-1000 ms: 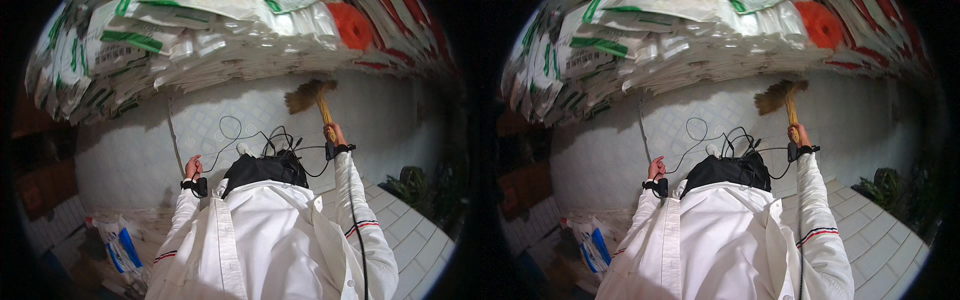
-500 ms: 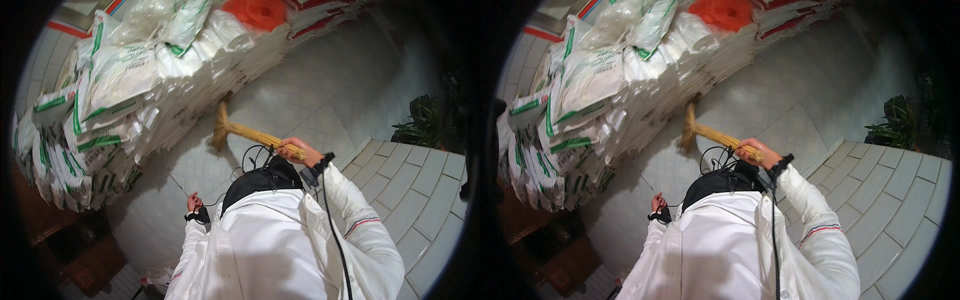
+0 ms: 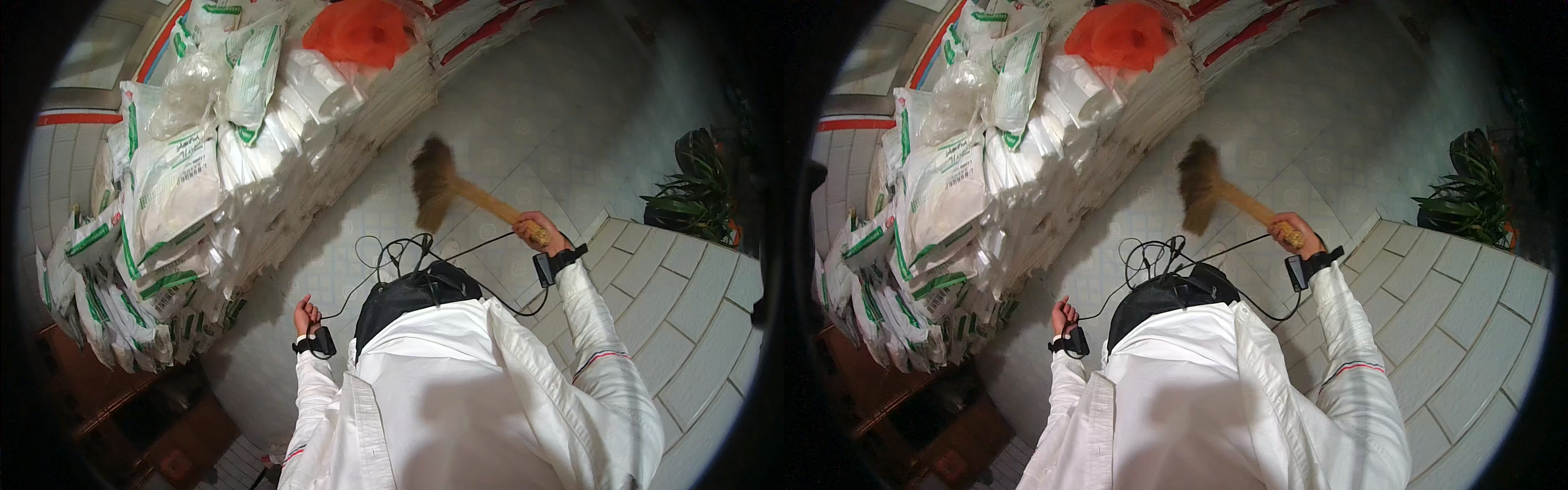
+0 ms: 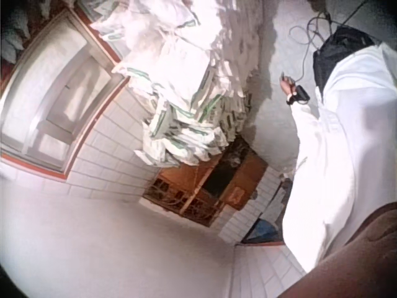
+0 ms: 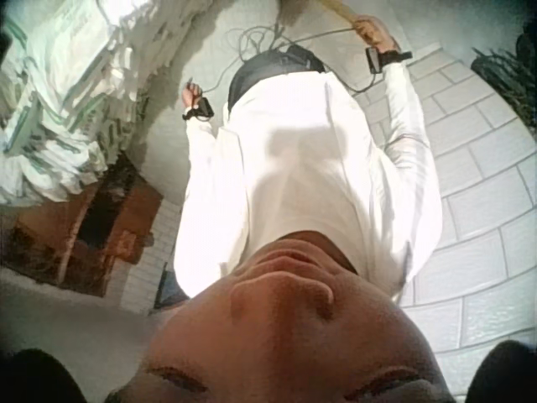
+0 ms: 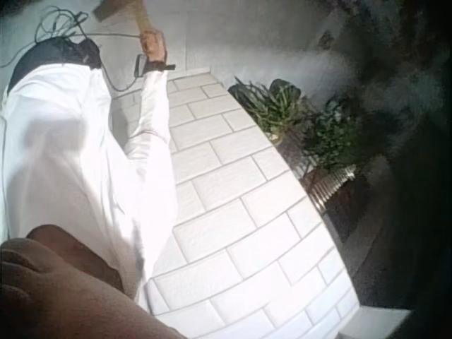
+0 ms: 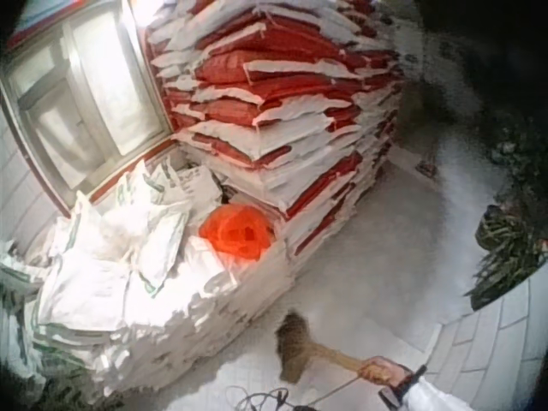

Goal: The person sweeps a tiled floor with a broom, gathering debris into a pile. They then use a dustpan to collect the swept debris. The person moves around a staircase and stacks of sacks while sweeping.

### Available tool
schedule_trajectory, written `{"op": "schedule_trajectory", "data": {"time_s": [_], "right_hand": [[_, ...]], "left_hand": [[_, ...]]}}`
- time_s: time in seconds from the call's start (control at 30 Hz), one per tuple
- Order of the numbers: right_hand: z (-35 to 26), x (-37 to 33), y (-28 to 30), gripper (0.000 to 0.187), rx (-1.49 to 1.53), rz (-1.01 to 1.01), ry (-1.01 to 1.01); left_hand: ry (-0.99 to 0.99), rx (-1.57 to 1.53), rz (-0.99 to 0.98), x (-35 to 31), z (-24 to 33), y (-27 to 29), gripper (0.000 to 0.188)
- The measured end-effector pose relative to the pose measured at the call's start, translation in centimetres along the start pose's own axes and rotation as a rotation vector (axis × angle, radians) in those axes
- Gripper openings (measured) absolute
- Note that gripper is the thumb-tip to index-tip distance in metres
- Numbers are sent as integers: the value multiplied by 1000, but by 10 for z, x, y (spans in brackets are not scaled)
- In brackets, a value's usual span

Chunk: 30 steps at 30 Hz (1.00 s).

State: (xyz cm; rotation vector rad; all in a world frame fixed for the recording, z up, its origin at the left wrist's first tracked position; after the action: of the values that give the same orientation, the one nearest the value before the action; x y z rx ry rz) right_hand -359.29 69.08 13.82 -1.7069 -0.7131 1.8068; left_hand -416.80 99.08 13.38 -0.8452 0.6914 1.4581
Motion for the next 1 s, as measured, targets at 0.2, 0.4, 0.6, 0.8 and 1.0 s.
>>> {"op": "schedule_trajectory", "data": {"time_s": [0.2, 0.4, 0.6, 0.8, 1.0], "right_hand": [[-54, 7, -17, 20, 109, 76, 350], [-46, -19, -34, 13, 304, 11, 582], [18, -95, -65, 17, 948, -144, 720], [94, -143, -121, 22, 1358, -241, 867], [111, -127, -101, 23, 1634, 21, 1086]], "left_hand": [[-12, 219, -169, 30, 39, -119, 30], [68, 394, -340, 98, 73, -252, 29], [264, 521, -568, 160, 89, -416, 24], [400, 766, -776, 181, 87, -561, 23], [408, 904, -888, 157, 74, -674, 22]]}}
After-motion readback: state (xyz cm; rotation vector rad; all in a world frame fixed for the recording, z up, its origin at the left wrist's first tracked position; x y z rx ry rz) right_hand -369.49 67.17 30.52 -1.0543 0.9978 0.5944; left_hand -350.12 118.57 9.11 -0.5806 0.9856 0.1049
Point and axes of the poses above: each hand's wrist, its own x-axis towards the middle knuckle, its own y-axis out of the back of the hand, z = x × y, the point moved 4 cm from there along x, towards the middle knuckle
